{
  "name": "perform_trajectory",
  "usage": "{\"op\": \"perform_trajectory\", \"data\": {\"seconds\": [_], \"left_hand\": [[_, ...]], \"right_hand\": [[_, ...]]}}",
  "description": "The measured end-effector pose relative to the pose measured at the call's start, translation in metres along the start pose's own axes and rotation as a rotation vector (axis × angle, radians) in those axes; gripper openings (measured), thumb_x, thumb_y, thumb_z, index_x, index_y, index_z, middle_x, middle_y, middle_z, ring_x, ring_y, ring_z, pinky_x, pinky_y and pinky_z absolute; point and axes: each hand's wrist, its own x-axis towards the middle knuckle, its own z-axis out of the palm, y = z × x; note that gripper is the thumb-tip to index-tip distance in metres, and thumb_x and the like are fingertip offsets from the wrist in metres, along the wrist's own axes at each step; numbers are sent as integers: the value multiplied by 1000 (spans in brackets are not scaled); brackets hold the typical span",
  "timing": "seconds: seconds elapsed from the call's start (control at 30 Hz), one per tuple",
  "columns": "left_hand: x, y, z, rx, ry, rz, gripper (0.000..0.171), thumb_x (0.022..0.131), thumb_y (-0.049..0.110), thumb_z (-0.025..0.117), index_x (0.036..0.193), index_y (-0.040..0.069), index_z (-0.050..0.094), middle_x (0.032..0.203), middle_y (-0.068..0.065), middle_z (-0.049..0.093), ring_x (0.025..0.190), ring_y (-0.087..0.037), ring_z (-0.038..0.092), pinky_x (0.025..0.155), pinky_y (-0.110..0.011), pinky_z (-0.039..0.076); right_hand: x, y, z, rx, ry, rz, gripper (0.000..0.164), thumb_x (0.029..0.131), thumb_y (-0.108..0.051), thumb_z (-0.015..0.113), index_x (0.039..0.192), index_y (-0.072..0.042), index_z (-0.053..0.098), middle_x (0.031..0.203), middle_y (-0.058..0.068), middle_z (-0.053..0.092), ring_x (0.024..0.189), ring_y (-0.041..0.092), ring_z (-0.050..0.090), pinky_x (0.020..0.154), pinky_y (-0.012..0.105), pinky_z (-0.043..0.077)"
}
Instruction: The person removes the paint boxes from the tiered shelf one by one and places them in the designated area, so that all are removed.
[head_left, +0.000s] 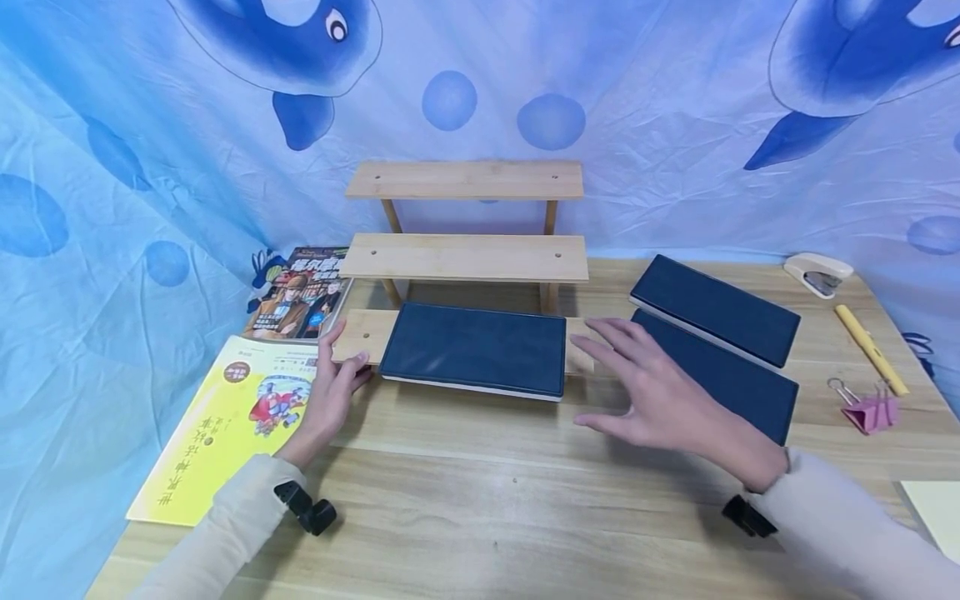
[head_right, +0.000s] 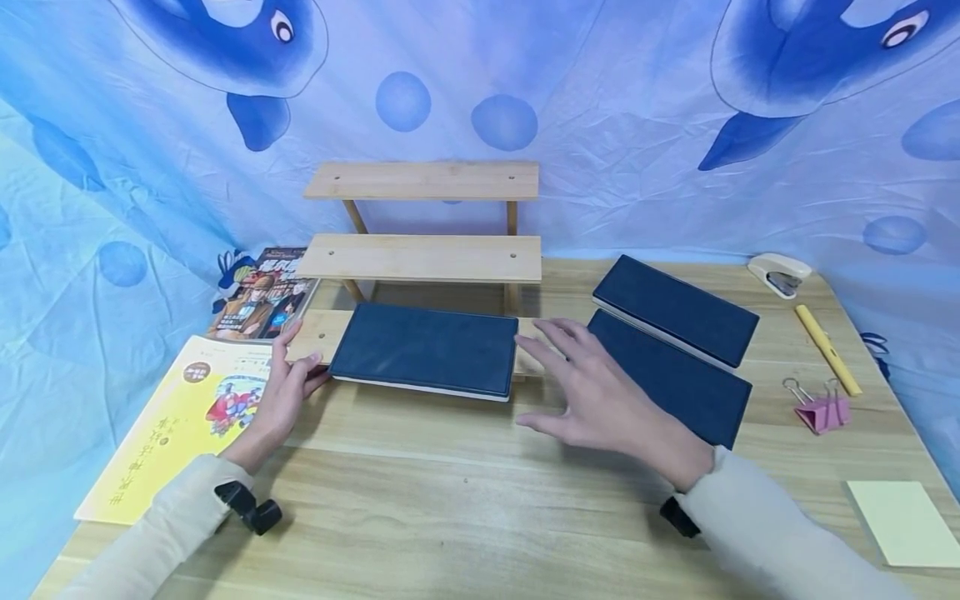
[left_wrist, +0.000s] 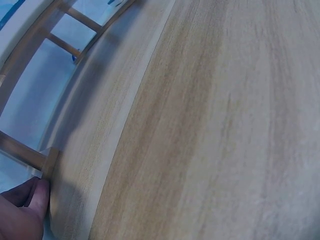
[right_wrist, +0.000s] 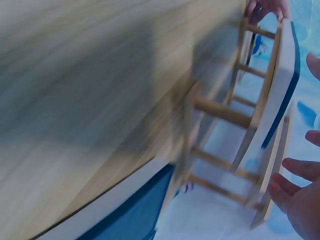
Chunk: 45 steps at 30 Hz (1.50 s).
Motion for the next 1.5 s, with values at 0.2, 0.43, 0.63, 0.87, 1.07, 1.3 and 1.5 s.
{"op": "perform_trajectory", "data": {"seconds": [0.2,0.43,0.63,0.87,1.07,1.3,1.5], "left_hand": [[8,-9,0,3,13,12,57,95,31,43,142,37,11,147,-12,2,118,-31,42,95,-38,44],[6,-10,1,-3,8,5,58,94,32,44,142,35,11,146,-15,9,118,-31,42,95,-39,43],[3,-13,-2,-21,16,7,57,95,30,42,143,34,10,142,-22,11,118,-32,43,96,-39,43],[4,-13,-3,-26,5,26,57,95,31,43,142,34,11,144,-18,11,119,-32,41,96,-38,42],[-2,4,0,-34,-6,23,60,95,27,43,144,25,9,147,-14,1,121,-35,38,98,-43,40],[-4,10,0,-40,-15,25,60,95,25,43,144,24,9,147,-15,3,122,-35,37,98,-44,39],[4,-8,-3,-44,-15,28,60,95,29,45,143,32,10,146,-15,6,121,-34,39,97,-41,41]], "right_hand": [[29,-10,13,33,-53,-14,83,71,-56,66,137,-15,38,142,13,31,127,36,28,97,56,36],[65,-18,29,34,-91,-48,85,71,-63,61,138,-17,38,143,15,28,130,36,24,102,59,28],[90,-23,43,15,-208,-33,89,68,-70,57,139,-22,34,144,18,25,131,38,20,103,60,23],[92,-23,54,11,-322,9,86,70,-66,59,141,-26,30,145,16,23,127,35,26,101,56,26],[91,-22,57,-5,-284,-3,85,70,-67,57,140,-26,31,142,16,28,125,34,29,96,56,29],[91,-22,59,-17,-234,12,84,68,-67,59,138,-25,37,138,14,35,117,30,34,88,51,35],[92,-23,60,-26,-226,-1,84,67,-67,59,136,-22,41,134,14,38,110,29,36,83,45,36]]}}
